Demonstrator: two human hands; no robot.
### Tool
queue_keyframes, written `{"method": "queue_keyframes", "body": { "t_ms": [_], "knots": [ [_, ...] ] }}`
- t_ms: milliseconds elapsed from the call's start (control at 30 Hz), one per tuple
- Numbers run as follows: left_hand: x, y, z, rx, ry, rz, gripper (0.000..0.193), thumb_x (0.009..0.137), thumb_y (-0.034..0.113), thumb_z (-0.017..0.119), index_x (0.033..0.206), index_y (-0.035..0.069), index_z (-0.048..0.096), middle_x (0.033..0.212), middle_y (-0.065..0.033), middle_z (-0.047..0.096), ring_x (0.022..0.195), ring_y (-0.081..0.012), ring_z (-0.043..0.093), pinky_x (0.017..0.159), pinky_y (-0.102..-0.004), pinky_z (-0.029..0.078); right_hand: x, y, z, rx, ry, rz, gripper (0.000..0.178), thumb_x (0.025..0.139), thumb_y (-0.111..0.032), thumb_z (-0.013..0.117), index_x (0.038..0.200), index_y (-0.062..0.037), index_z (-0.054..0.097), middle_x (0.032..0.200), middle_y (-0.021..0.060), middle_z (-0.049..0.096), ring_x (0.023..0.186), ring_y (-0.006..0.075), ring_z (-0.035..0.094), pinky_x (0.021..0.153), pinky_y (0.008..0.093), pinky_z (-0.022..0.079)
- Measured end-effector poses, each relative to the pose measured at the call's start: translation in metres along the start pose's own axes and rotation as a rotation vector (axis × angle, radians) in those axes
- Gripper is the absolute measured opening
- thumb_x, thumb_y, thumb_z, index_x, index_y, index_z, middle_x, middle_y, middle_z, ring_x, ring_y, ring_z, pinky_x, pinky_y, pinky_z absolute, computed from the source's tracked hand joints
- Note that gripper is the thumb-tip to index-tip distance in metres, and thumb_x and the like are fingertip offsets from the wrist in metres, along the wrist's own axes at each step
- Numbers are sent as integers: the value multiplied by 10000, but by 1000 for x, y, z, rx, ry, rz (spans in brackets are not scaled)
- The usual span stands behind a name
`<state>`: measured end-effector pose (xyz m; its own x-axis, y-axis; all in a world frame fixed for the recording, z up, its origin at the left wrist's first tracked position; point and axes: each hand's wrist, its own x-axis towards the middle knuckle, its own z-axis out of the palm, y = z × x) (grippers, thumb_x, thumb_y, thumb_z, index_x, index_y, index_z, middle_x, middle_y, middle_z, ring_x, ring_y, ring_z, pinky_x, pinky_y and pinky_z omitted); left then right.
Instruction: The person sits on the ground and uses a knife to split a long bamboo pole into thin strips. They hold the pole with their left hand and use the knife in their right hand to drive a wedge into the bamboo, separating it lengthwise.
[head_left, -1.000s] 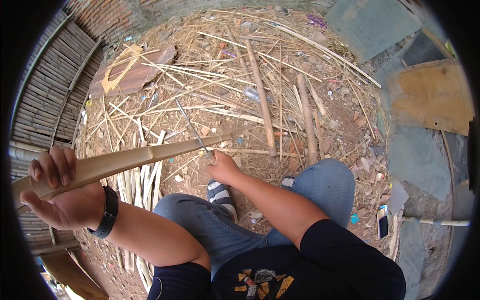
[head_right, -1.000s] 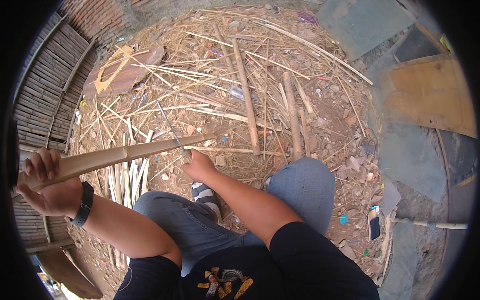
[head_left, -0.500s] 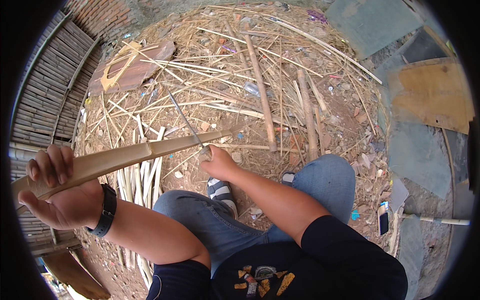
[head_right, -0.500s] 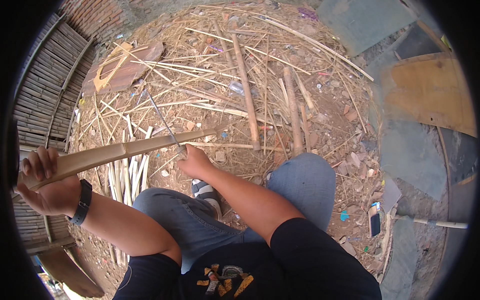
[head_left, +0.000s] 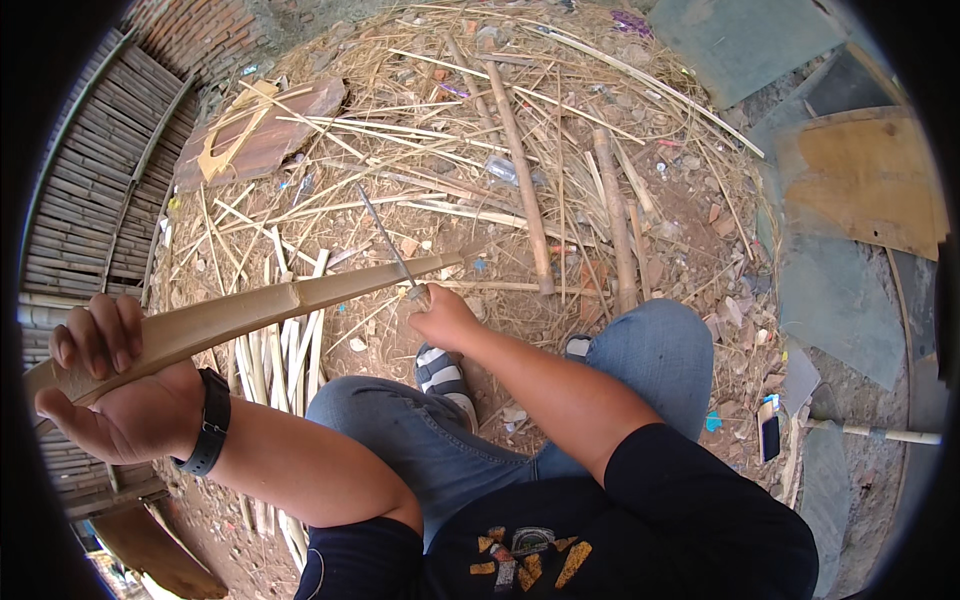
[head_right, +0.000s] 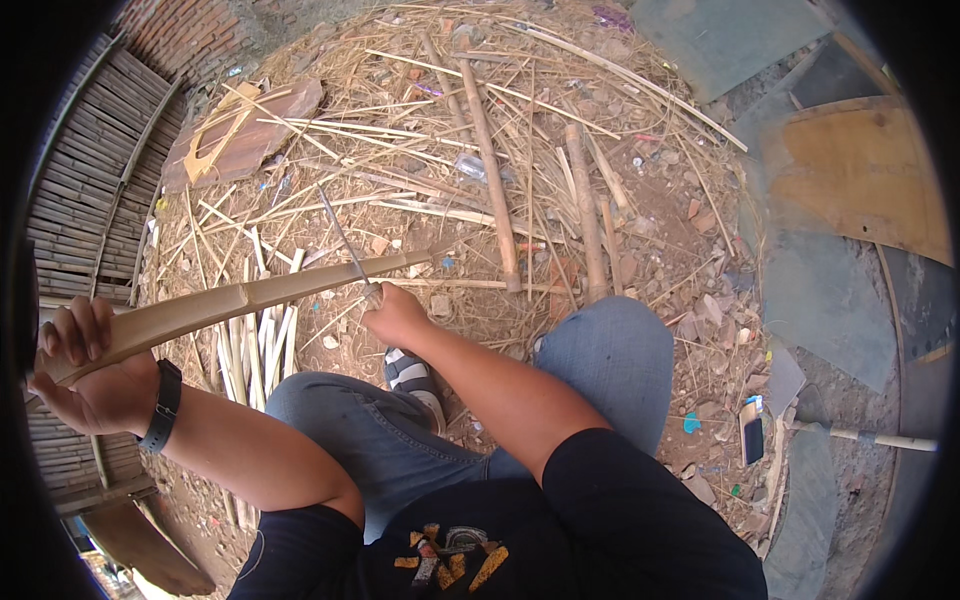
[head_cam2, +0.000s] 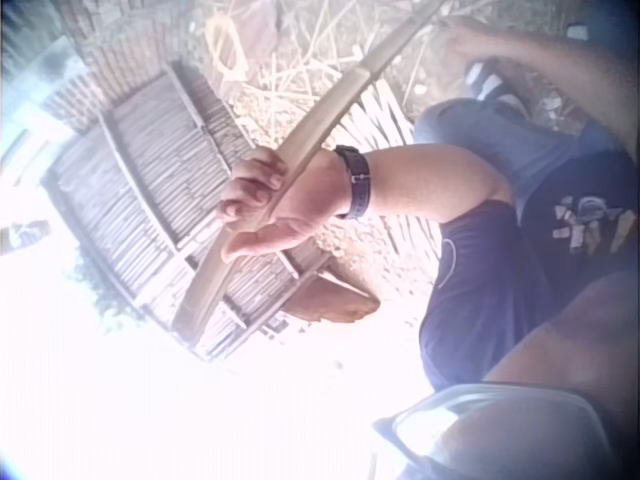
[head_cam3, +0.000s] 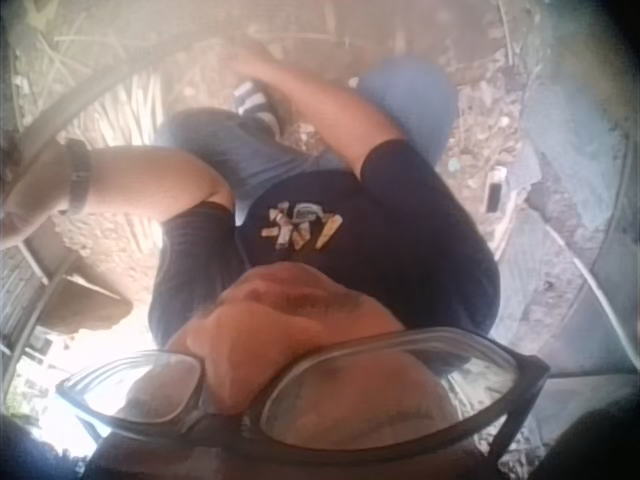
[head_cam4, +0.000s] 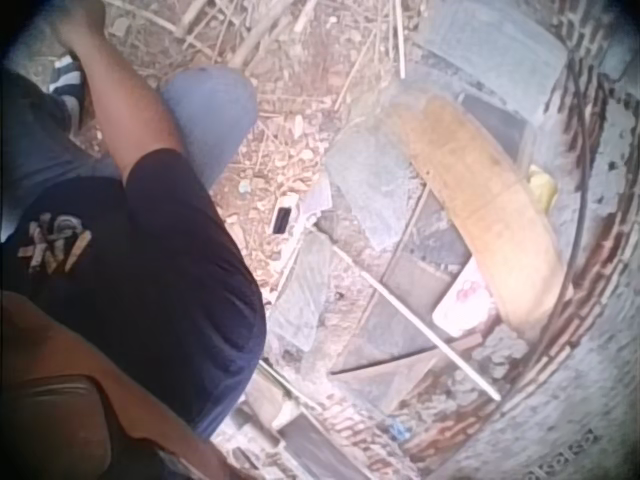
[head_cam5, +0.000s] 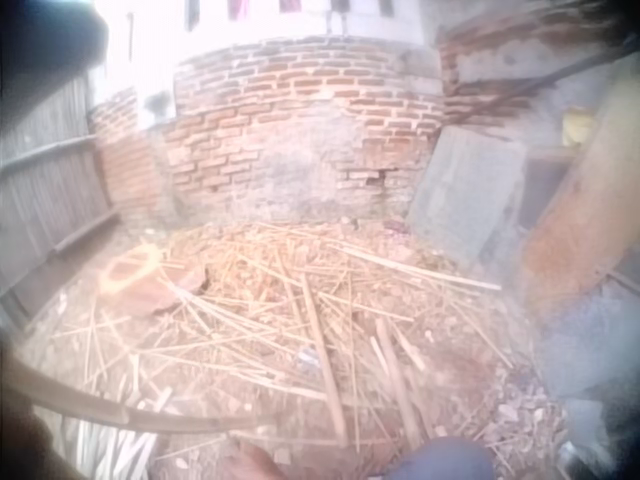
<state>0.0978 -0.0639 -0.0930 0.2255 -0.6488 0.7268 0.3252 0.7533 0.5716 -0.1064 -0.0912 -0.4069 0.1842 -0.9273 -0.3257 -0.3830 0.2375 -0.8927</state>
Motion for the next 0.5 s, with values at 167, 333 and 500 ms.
{"method": "queue_keyframes", "body": {
  "t_ms": [167,333,500],
  "knots": [
    [0,1,-2,21,19,7,401,871,491,589,858,107,473,685,7,392,591,-97,353,566,-239,284,2,2,3,-46,31,-50,487,754,-222,640,1110,93,533,860,250,645,746,331,660,677,408,513],
    [0,1,-4,1,9,4,399,872,489,587,863,106,471,691,6,394,594,-97,357,568,-238,284,-1,-2,0,109,-45,-42,508,760,-212,637,1149,91,520,829,230,645,665,300,654,618,386,521],
    [1,2,-6,-7,-3,-8,397,873,485,587,867,105,473,695,5,399,594,-98,363,572,-240,288,-1,-5,-1,84,-43,-70,511,757,-211,637,1167,71,523,811,193,644,649,266,645,610,379,522]
  ]
}}
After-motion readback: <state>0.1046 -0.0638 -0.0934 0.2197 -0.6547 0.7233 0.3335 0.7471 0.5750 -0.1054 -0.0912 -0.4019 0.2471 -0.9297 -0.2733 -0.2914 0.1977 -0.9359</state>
